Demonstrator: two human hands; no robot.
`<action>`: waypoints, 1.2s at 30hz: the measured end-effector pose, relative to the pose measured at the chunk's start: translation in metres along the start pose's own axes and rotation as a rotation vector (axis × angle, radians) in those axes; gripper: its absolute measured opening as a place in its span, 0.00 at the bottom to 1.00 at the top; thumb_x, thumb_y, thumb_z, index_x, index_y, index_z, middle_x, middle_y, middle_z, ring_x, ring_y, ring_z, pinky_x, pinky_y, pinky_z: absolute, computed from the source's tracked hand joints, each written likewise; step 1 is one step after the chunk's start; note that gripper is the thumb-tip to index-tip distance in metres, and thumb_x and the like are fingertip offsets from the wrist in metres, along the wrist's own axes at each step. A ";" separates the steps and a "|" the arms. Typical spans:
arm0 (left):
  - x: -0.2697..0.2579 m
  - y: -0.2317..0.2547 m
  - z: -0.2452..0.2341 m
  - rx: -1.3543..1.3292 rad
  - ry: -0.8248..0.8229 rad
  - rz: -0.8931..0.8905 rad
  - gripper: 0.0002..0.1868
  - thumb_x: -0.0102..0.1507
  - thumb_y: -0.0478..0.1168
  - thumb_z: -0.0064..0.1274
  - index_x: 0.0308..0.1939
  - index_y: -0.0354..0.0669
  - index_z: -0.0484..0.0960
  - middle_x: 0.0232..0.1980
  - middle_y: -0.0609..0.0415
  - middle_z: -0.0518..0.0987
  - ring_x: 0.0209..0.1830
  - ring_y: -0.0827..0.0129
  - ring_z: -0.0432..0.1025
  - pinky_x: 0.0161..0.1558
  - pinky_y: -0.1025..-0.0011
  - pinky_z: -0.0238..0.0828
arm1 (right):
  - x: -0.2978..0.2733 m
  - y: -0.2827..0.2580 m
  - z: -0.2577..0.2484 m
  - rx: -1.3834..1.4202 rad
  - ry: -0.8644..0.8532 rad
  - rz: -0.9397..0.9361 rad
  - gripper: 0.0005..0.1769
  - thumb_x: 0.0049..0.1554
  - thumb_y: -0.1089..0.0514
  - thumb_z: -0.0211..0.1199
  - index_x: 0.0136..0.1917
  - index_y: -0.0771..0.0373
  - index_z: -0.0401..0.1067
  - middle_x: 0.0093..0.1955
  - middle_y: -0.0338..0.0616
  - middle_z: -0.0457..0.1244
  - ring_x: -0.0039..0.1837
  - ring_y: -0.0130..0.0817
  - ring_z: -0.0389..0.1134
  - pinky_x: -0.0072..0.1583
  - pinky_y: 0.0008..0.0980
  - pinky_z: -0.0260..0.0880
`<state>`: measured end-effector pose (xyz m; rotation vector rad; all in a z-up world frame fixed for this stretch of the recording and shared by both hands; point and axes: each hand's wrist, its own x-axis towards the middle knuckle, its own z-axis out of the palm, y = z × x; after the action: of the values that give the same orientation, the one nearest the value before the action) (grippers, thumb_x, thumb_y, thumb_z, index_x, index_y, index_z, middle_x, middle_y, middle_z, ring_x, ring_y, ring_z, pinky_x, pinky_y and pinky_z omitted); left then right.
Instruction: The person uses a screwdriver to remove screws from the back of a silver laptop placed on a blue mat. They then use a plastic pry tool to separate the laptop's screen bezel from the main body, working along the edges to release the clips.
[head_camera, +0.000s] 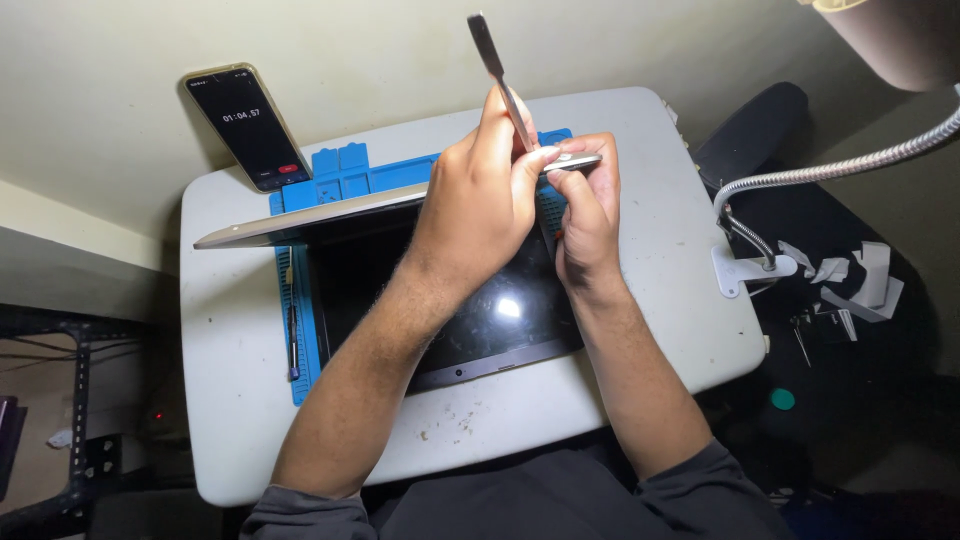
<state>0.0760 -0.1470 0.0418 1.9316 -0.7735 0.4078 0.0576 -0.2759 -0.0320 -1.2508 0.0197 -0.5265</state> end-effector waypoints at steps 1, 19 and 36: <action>0.001 0.002 0.000 -0.001 0.000 0.000 0.07 0.67 0.32 0.50 0.44 0.40 0.66 0.37 0.54 0.74 0.31 0.56 0.73 0.36 0.62 0.68 | 0.001 0.001 0.000 -0.001 0.000 0.000 0.08 0.53 0.63 0.54 0.48 0.55 0.64 0.47 0.35 0.61 0.52 0.26 0.61 0.58 0.26 0.62; 0.008 0.006 -0.003 -0.045 -0.059 -0.184 0.12 0.67 0.34 0.50 0.43 0.41 0.60 0.29 0.54 0.73 0.24 0.58 0.69 0.29 0.63 0.65 | 0.001 -0.001 0.003 0.108 0.076 0.088 0.07 0.51 0.63 0.49 0.44 0.58 0.64 0.43 0.40 0.63 0.45 0.28 0.61 0.48 0.26 0.60; -0.143 -0.033 -0.122 0.266 0.541 0.449 0.11 0.66 0.22 0.53 0.44 0.32 0.65 0.43 0.29 0.79 0.44 0.39 0.81 0.51 0.46 0.87 | 0.009 0.002 0.001 0.013 0.196 0.134 0.08 0.50 0.61 0.50 0.43 0.58 0.68 0.46 0.42 0.63 0.50 0.25 0.66 0.44 0.13 0.58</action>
<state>-0.0022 0.0197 -0.0061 1.7430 -0.8085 1.3021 0.0663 -0.2775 -0.0309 -1.1727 0.2632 -0.5306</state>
